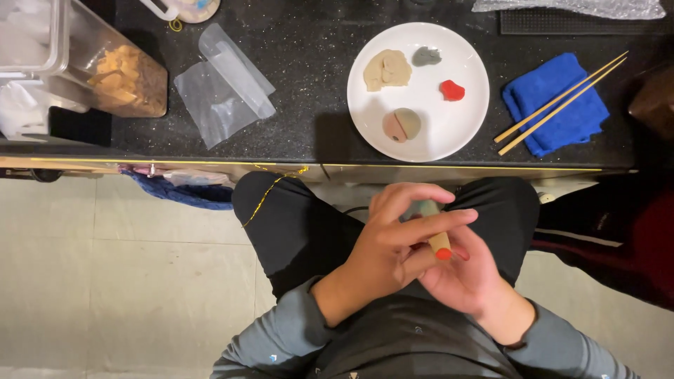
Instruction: Shaping a small piece of dough into a decorative pastry, adding a red dough accent and using a wooden tool to refine the shape.
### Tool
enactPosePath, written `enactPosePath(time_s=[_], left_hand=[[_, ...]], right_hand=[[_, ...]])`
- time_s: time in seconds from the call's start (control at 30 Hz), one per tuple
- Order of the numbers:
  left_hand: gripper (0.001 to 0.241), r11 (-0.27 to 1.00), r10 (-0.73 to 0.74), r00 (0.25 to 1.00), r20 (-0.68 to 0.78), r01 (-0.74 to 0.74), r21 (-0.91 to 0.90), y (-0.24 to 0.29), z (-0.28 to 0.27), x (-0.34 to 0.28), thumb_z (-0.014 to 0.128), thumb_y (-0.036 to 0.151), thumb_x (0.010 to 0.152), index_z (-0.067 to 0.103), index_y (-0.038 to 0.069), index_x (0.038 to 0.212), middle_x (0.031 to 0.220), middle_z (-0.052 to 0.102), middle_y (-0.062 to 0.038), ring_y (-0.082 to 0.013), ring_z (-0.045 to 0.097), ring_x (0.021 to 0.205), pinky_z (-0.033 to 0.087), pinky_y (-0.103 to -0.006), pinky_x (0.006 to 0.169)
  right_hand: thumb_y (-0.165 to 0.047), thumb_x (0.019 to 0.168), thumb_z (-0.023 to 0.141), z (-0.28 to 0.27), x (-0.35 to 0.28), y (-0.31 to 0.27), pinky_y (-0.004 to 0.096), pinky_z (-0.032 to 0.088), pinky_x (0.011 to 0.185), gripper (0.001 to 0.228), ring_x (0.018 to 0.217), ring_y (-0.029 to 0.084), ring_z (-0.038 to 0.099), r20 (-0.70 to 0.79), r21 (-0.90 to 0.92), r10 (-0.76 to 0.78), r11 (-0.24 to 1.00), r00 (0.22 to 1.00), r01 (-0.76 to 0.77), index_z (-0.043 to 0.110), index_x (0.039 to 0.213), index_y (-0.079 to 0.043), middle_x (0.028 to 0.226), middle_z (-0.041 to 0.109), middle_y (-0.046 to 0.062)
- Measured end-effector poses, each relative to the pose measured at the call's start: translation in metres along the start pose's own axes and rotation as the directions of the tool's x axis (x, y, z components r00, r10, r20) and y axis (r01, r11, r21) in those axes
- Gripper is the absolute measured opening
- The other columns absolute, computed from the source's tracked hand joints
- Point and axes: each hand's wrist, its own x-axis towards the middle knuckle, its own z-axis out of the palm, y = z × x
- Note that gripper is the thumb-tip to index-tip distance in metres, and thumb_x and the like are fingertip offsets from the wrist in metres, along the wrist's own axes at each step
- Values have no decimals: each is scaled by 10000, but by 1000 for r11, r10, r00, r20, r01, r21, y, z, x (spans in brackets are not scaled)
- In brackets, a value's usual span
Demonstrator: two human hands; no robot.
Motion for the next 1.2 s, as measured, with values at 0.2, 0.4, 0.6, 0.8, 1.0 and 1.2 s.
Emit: enactPosePath(time_s=[0.2,0.4,0.6,0.8,1.0,1.2], left_hand=[[1021,995,101,954,283,-99,-20,-38,-28,31,832,518,780,356,79,1569,1546,543,-185,-367,574,1434,440,-495,1225],[858,771,-191,978,-81,200,605,-106,-7,59,691,670,838,518,98,1454,1385,618,-117,-315,562,1289,429,-490,1035],[815,607,-275,961,-4,177,775,-142,24,80,755,713,769,601,140,1328,1209,623,-25,-320,550,1112,391,-525,900],[617,607,-268,963,-24,188,773,-146,25,85,786,593,751,623,192,1191,1053,633,-1,-303,552,1019,364,-491,821],[610,761,-284,959,-11,233,605,-125,13,95,837,475,754,646,186,1257,1174,643,-44,-298,606,1105,353,-503,915],[588,657,-704,707,68,684,-317,-60,-1,95,854,200,710,707,160,1278,974,706,-24,-96,657,852,562,-221,784]], right_hand=[[-275,959,627,-10,-11,-33,276,446,642,292,713,152,521,23,33,-198,980,980,197,648,1111,-28,851,562,20],[-195,993,637,-18,-31,-61,287,545,766,278,859,196,585,146,213,-281,945,948,248,623,1197,-6,1043,576,94],[-117,1012,602,-35,-40,-75,418,586,940,285,1015,402,669,172,256,-379,908,909,331,610,1250,39,1192,618,180],[-107,1007,581,-45,-40,-81,369,591,948,314,1092,393,680,60,173,-489,863,870,474,670,1251,70,1225,680,260],[-135,995,569,-38,-40,-79,337,584,835,293,1002,416,699,-21,37,-529,847,848,530,681,1206,35,1132,710,257],[-158,974,579,-30,-46,-79,321,567,825,290,909,303,701,-67,25,-524,850,849,526,665,1197,8,1100,707,201]])
